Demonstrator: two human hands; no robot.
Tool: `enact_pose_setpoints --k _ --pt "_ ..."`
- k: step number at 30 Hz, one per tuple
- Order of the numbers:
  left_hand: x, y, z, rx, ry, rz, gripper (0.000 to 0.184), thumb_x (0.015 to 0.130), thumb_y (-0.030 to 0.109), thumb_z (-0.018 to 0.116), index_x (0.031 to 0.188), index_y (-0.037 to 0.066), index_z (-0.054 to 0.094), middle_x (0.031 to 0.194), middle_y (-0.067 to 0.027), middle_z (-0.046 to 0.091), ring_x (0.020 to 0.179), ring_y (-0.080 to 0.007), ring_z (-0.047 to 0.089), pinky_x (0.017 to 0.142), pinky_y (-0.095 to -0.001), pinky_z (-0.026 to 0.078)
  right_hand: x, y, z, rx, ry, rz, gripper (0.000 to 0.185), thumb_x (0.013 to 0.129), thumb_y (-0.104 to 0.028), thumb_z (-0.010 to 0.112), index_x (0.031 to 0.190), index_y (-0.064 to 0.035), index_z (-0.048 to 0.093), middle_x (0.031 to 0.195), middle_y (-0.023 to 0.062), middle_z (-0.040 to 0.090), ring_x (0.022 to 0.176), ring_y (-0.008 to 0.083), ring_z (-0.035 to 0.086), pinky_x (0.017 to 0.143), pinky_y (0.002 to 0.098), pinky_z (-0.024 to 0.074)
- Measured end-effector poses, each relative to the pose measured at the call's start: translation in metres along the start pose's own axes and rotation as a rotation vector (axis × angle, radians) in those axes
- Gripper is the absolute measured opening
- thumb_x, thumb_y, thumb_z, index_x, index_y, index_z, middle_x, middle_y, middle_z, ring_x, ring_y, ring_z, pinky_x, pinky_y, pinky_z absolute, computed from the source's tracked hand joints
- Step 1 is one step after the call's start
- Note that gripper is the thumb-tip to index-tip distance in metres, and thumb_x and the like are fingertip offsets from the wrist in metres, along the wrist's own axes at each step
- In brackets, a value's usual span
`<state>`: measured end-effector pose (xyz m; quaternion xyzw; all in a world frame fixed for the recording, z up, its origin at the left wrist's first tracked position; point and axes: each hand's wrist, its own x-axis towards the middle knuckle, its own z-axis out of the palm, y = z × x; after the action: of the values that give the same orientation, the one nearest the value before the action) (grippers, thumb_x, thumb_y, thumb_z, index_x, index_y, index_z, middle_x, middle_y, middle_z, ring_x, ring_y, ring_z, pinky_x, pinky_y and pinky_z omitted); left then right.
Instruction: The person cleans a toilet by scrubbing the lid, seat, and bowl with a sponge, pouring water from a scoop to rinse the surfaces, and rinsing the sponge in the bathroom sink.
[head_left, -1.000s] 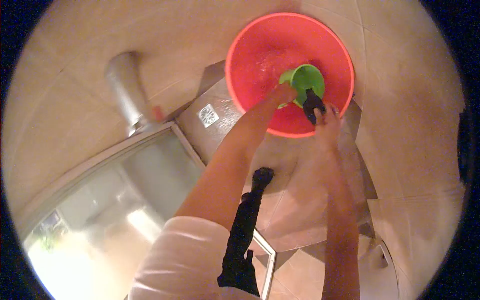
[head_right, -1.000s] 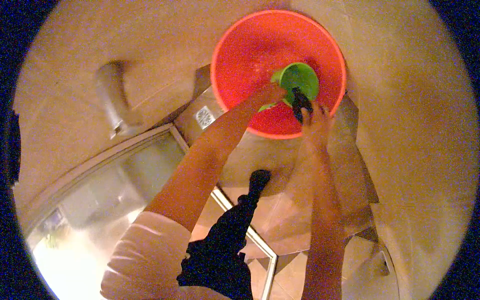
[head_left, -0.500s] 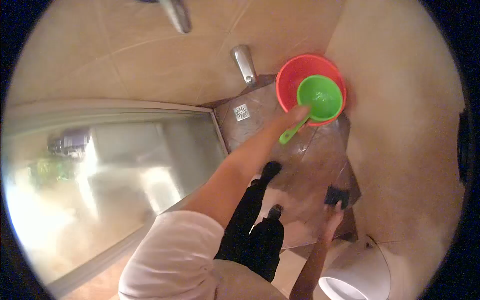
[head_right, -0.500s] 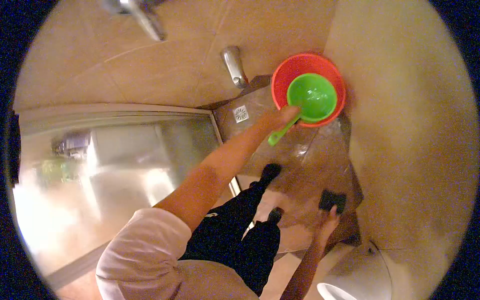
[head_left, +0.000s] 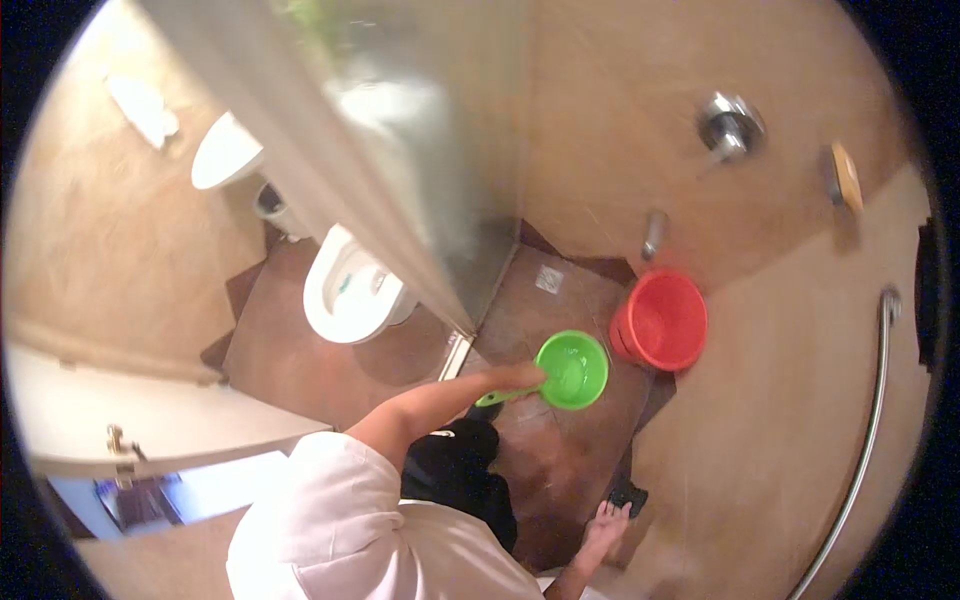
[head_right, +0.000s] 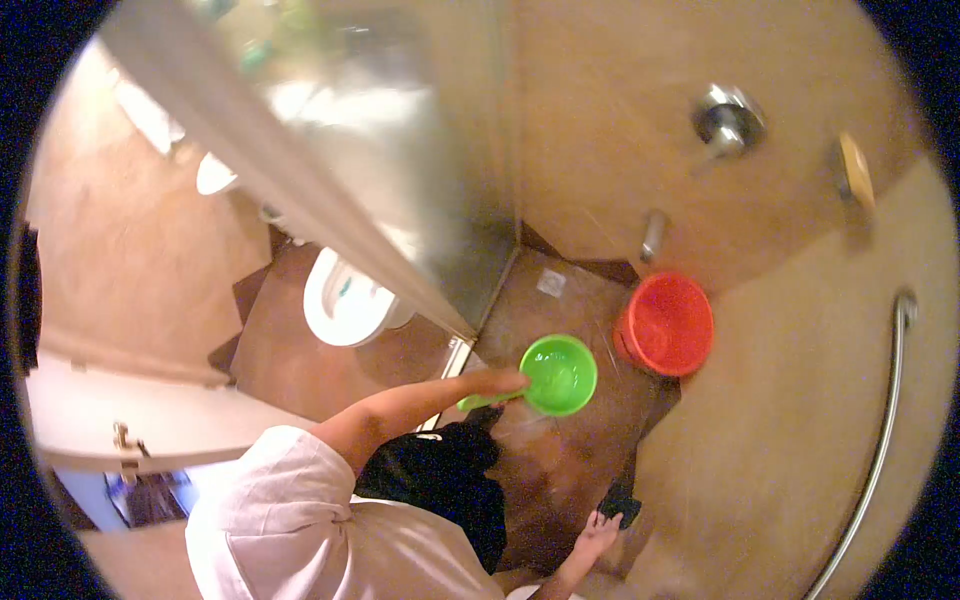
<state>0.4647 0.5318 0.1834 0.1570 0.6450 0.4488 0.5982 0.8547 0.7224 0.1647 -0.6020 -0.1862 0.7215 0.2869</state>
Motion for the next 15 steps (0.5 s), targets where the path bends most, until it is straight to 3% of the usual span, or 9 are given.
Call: enact_pose_setpoints --k 2,4,6,8,10,12,15 --pt "-0.056 -0.009 0.001 -0.050 0.033 -0.227 0.036 0.087 0.034 0.039 0.069 0.006 0.055 0.056 -0.0050 0.050 0.043 -0.0161 0.046 0.037 -0.0315 0.036 -0.012 -0.010 0.017 -0.074 -0.143 -0.030 0.043 0.090 -0.036 0.053 0.120 -0.0060 0.045 0.122 0.0088 0.043 0.107 0.0214 0.043 0.098 0.0360 0.0313" --pt "-0.126 -0.017 -0.019 -0.093 0.044 -0.344 0.035 0.086 0.031 0.038 0.066 0.006 0.053 0.054 -0.0043 0.047 0.043 -0.0153 0.045 0.037 -0.0323 0.036 -0.025 0.004 0.047 -0.124 -0.148 0.008 0.042 0.089 -0.035 0.053 0.118 -0.0055 0.046 0.117 0.0082 0.045 0.106 0.0215 0.043 0.097 0.0354 0.0323" --pt "-0.152 -0.077 -0.042 -0.145 0.125 -0.296 0.034 0.085 0.029 0.038 0.065 0.006 0.053 0.053 -0.0047 0.047 0.043 -0.0152 0.044 0.038 -0.0332 0.035 -0.030 0.022 0.080 -0.200 -0.220 0.027 0.038 0.089 -0.032 0.054 0.116 -0.0070 0.047 0.111 0.0082 0.050 0.104 0.0220 0.045 0.093 0.0369 0.0359" --pt "-0.207 -0.084 -0.062 -0.247 0.260 -0.377 0.033 0.084 0.028 0.039 0.065 0.005 0.053 0.054 -0.0057 0.047 0.044 -0.0161 0.044 0.039 -0.0341 0.036 -0.056 0.052 0.128 -0.438 -0.352 0.148 0.031 0.089 -0.023 0.056 0.113 -0.0052 0.048 0.111 0.0124 0.053 0.099 0.0264 0.051 0.091 0.0427 0.0389" --pt "-0.243 -0.116 -0.090 -0.323 0.332 -0.369 0.033 0.084 0.029 0.040 0.067 0.004 0.055 0.057 -0.0061 0.049 0.045 -0.0166 0.045 0.040 -0.0344 0.037 -0.118 0.094 0.191 -0.529 -0.563 0.207 0.027 0.088 -0.018 0.058 0.110 -0.0033 0.050 0.107 0.0126 0.055 0.094 0.0260 0.054 0.086 0.0415 0.0425" --pt "-0.257 -0.167 -0.116 -0.144 0.693 -0.292 0.046 0.084 0.034 0.045 0.084 -0.008 0.063 0.077 -0.0200 0.064 0.061 -0.0253 0.062 0.055 -0.0393 0.049 -0.169 0.147 0.243 -0.674 -0.717 0.287 0.028 0.088 -0.018 0.057 0.110 -0.0021 0.052 0.104 0.0083 0.057 0.094 0.0206 0.055 0.084 0.0367 0.0431" --pt "-0.289 -0.181 -0.163 -0.133 0.790 -0.380 0.050 0.083 0.036 0.048 0.091 -0.013 0.060 0.082 -0.0227 0.065 0.065 -0.0275 0.064 0.059 -0.0390 0.051 -0.220 0.234 0.324 -0.859 -0.974 0.017 0.021 0.087 -0.013 0.058 0.104 -0.0003 0.057 0.100 0.0061 0.059 0.092 0.0145 0.055 0.081 0.0294 0.0441"
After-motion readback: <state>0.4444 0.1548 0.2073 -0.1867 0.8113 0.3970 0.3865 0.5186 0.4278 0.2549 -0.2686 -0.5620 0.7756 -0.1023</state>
